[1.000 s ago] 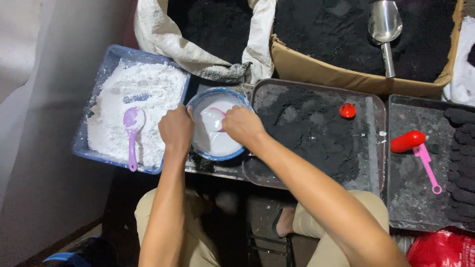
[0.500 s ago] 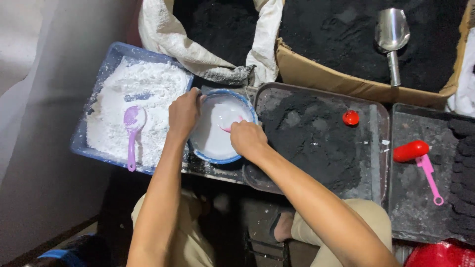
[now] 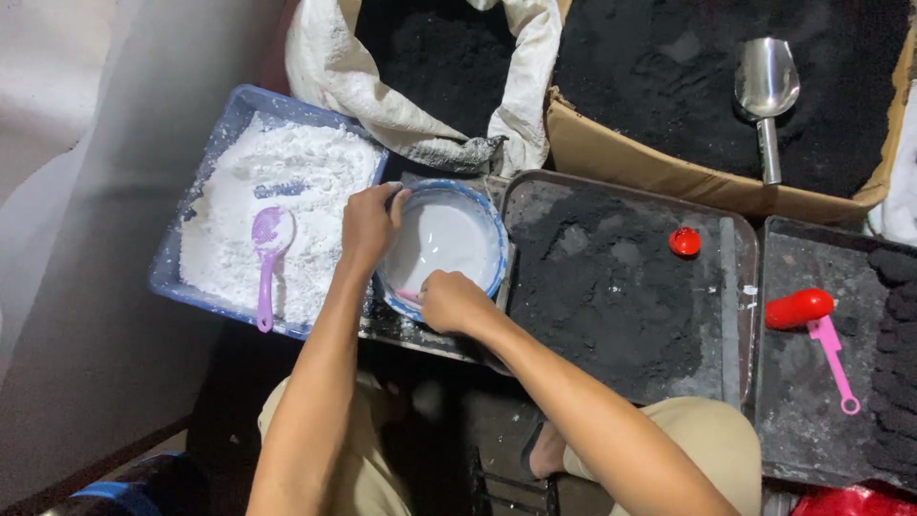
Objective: Mixing white powder into a liquid in a bowl using a spoon at a workstation.
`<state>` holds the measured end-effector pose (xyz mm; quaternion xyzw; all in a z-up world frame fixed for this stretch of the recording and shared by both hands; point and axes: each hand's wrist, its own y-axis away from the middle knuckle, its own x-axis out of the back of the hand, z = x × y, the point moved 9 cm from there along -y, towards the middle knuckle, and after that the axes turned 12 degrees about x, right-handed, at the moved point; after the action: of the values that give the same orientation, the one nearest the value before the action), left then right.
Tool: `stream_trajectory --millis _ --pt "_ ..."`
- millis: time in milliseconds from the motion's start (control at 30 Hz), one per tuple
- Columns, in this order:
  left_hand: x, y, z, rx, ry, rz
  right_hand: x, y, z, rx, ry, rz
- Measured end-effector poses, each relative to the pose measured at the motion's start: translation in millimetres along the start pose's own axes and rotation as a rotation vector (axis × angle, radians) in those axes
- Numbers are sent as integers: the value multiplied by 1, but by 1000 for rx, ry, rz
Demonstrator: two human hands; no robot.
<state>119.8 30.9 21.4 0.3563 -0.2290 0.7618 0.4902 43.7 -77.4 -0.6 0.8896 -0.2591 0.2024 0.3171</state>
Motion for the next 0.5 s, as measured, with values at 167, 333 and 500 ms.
stream_trajectory --millis 167,333,500 --pt "-1 0 0 4 72 -31 14 -1 -4 50 120 46" --pt "-6 2 -5 -34 75 -48 8 -14 1 211 600 249" --pt "-1 -3 3 -129 8 0 25 -3 18 137 587 279"
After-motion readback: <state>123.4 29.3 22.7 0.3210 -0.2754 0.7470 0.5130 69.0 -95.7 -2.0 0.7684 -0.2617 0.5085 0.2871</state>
